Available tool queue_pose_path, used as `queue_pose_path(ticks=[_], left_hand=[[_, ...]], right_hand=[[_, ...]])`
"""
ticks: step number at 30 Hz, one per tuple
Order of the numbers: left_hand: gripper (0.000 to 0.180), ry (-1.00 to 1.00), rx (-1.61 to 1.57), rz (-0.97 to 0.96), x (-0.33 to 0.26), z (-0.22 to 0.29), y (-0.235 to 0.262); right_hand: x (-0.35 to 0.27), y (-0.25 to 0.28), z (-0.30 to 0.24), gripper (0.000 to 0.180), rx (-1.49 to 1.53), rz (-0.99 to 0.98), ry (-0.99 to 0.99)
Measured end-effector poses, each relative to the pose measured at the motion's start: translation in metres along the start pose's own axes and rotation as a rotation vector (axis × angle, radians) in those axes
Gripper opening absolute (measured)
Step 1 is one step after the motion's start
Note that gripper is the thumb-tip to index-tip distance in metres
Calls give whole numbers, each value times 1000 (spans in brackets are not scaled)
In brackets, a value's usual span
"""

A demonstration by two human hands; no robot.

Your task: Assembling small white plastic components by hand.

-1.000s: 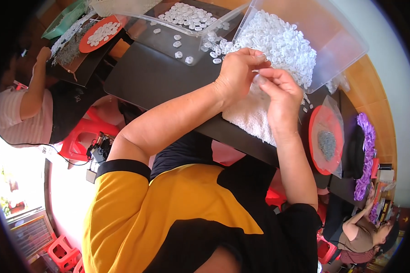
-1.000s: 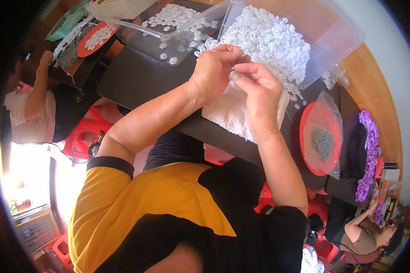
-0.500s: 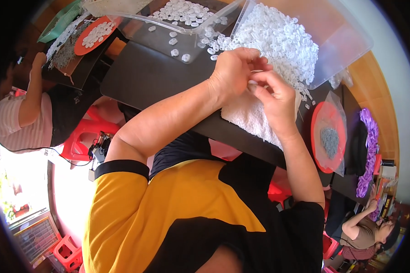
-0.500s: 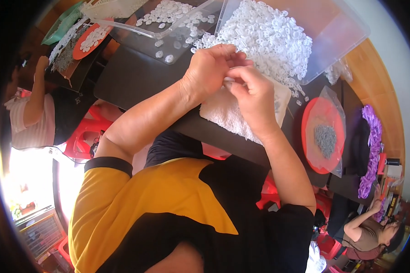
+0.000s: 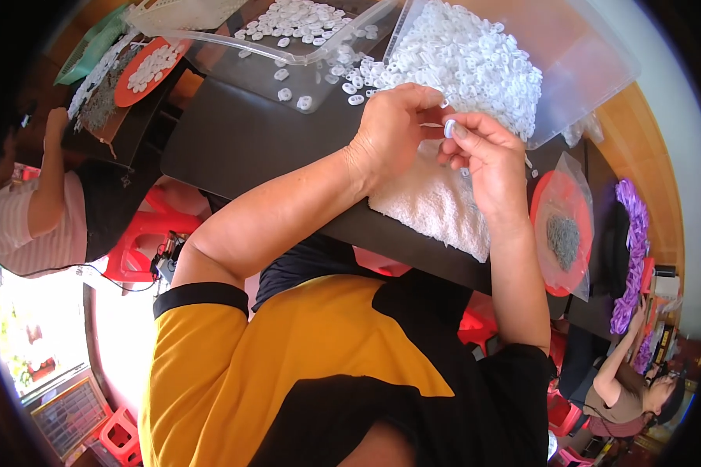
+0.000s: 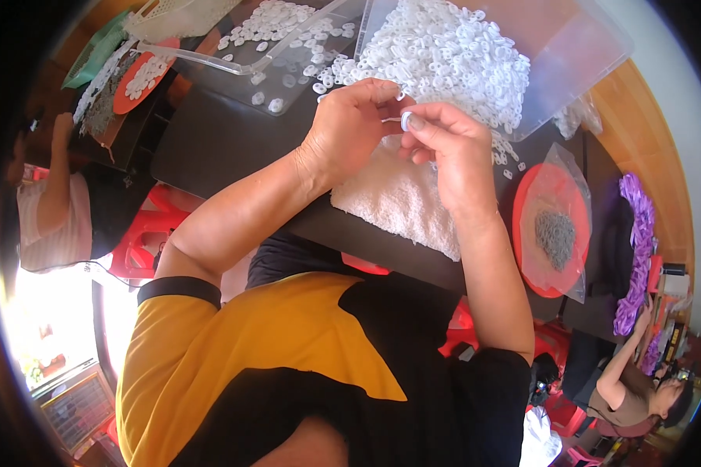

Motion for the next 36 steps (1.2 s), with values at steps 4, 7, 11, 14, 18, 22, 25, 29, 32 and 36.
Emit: queue_pose_path(ticks=[4, 7, 11, 14, 18, 22, 25, 29, 32, 36], left_hand=[[21, -5, -2, 10, -2, 3, -1], [22, 97, -101, 31, -5, -2, -2], [19, 86, -123, 16, -3, -5, -6], [18, 78, -85, 10, -2, -5, -7], [17, 9, -55, -33, -6, -2, -14], [17, 22, -65, -12, -9, 0, -14], [16, 26, -46, -2, -11, 1, -16], [14, 35, -76, 12, -12, 1, -17], [18, -10, 17, 35, -10, 1, -9], [16, -173, 177, 28, -4, 12, -5]], right_hand=[[-1, -9, 1, 14, -37, -9, 35], [-7, -20, 5, 12, -97, -6, 136], [-15, -33, 2, 11, -297, 8, 368], [-19, -33, -4, 10, -220, -8, 297], [-20, -32, -3, 10, -207, 12, 291], [-24, -35, -4, 13, -139, 21, 295], [-25, -35, -4, 14, -152, 31, 305], [-27, -35, -1, 13, -233, 47, 319], [-25, -31, -1, 13, -183, 48, 263], [-19, -4, -5, 16, 38, 112, 151]])
Point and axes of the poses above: each hand's wrist, its own x-axis towards the middle knuckle, its own y-axis out of the back of the hand, z = x × y, the point moved 7 cm from there along x, towards the middle knuckle, and after that the axes turned 6 degrees about -y, right-handed, at the moved point
